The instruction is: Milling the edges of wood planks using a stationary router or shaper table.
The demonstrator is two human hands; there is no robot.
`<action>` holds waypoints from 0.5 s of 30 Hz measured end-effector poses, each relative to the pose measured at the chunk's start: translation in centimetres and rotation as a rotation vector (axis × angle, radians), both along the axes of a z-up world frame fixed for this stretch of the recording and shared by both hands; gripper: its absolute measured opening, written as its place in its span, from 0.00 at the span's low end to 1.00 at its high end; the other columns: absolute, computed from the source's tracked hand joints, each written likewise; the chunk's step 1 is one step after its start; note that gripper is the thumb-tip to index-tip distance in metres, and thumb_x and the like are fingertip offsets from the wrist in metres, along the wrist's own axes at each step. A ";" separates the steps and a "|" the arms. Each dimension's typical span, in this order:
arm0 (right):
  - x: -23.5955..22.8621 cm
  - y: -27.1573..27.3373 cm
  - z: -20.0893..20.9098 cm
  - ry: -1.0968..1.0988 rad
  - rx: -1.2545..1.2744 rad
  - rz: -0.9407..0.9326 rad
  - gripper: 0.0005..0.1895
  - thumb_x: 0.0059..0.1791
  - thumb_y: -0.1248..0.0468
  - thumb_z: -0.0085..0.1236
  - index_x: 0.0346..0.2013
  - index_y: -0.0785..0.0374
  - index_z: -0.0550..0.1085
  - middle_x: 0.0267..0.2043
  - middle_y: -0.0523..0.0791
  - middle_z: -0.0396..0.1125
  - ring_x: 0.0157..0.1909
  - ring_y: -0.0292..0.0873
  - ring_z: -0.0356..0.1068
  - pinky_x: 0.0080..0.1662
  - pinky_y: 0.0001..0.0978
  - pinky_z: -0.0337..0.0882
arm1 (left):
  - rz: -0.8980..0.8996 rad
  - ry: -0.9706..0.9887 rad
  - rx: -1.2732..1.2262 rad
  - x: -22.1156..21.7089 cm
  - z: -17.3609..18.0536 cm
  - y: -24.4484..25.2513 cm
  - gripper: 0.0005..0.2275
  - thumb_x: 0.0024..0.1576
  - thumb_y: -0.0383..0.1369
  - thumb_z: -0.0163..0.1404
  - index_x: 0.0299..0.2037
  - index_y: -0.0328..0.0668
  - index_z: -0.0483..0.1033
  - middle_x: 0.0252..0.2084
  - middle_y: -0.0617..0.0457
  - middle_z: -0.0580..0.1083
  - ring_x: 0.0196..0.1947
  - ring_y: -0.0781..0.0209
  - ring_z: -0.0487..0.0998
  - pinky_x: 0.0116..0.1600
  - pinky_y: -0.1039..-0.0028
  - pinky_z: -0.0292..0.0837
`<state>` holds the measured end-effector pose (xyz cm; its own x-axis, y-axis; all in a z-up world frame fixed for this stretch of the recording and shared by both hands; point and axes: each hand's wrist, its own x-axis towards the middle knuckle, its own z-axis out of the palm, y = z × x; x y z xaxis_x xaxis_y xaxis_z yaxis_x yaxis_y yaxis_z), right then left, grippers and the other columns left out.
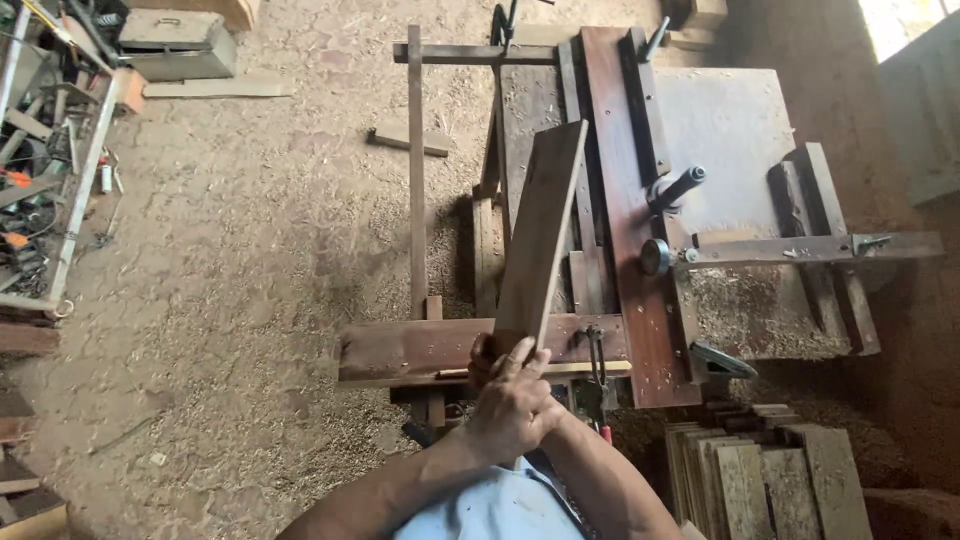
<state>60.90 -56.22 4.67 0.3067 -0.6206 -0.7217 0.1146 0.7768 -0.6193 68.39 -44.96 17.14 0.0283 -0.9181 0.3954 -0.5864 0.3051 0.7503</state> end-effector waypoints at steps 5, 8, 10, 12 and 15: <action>0.8 0.6 0.1 0.054 -0.079 -0.047 0.33 0.56 0.41 0.35 0.51 0.68 0.73 0.42 0.52 0.73 0.40 0.45 0.73 0.42 0.42 0.74 | 0.034 -0.015 0.040 1.1 -0.6 0.0 0.12 0.56 0.31 0.55 0.40 0.23 0.76 0.62 0.19 0.69 0.68 0.23 0.61 0.71 0.43 0.55; 1.6 1.6 0.6 0.082 -0.138 -0.100 0.33 0.57 0.42 0.35 0.50 0.70 0.73 0.41 0.53 0.73 0.39 0.46 0.74 0.41 0.43 0.74 | 0.134 0.138 0.172 3.0 2.2 -1.5 0.22 0.60 0.29 0.50 0.61 0.16 0.64 0.70 0.16 0.57 0.63 0.32 0.68 0.57 0.59 0.72; 2.0 1.8 1.3 0.104 -0.180 -0.142 0.34 0.58 0.42 0.34 0.49 0.72 0.74 0.41 0.53 0.74 0.38 0.46 0.74 0.41 0.44 0.74 | 0.376 0.744 0.596 4.9 6.7 -3.9 0.13 0.56 0.26 0.43 0.51 0.33 0.67 0.40 0.42 0.75 0.32 0.58 0.80 0.26 0.77 0.80; 2.3 2.4 2.4 0.095 -0.228 -0.188 0.33 0.57 0.42 0.36 0.48 0.70 0.74 0.41 0.52 0.73 0.39 0.45 0.73 0.43 0.41 0.75 | 0.367 0.691 0.512 6.8 -5.2 -5.7 0.06 0.61 0.29 0.45 0.40 0.32 0.66 0.31 0.48 0.71 0.24 0.61 0.71 0.21 0.75 0.68; 2.1 3.5 1.8 -0.012 -0.297 -0.254 0.29 0.56 0.44 0.41 0.47 0.69 0.74 0.42 0.50 0.73 0.43 0.43 0.73 0.48 0.36 0.77 | 0.460 0.575 0.519 7.4 -9.1 -5.9 0.15 0.65 0.36 0.47 0.26 0.38 0.63 0.18 0.57 0.64 0.14 0.67 0.60 0.15 0.74 0.53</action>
<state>63.01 -52.71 6.43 0.1238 -0.8594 -0.4961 0.2890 0.5095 -0.8105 75.78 -50.86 8.01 0.5023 -0.8265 -0.2543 -0.0588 -0.3260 0.9435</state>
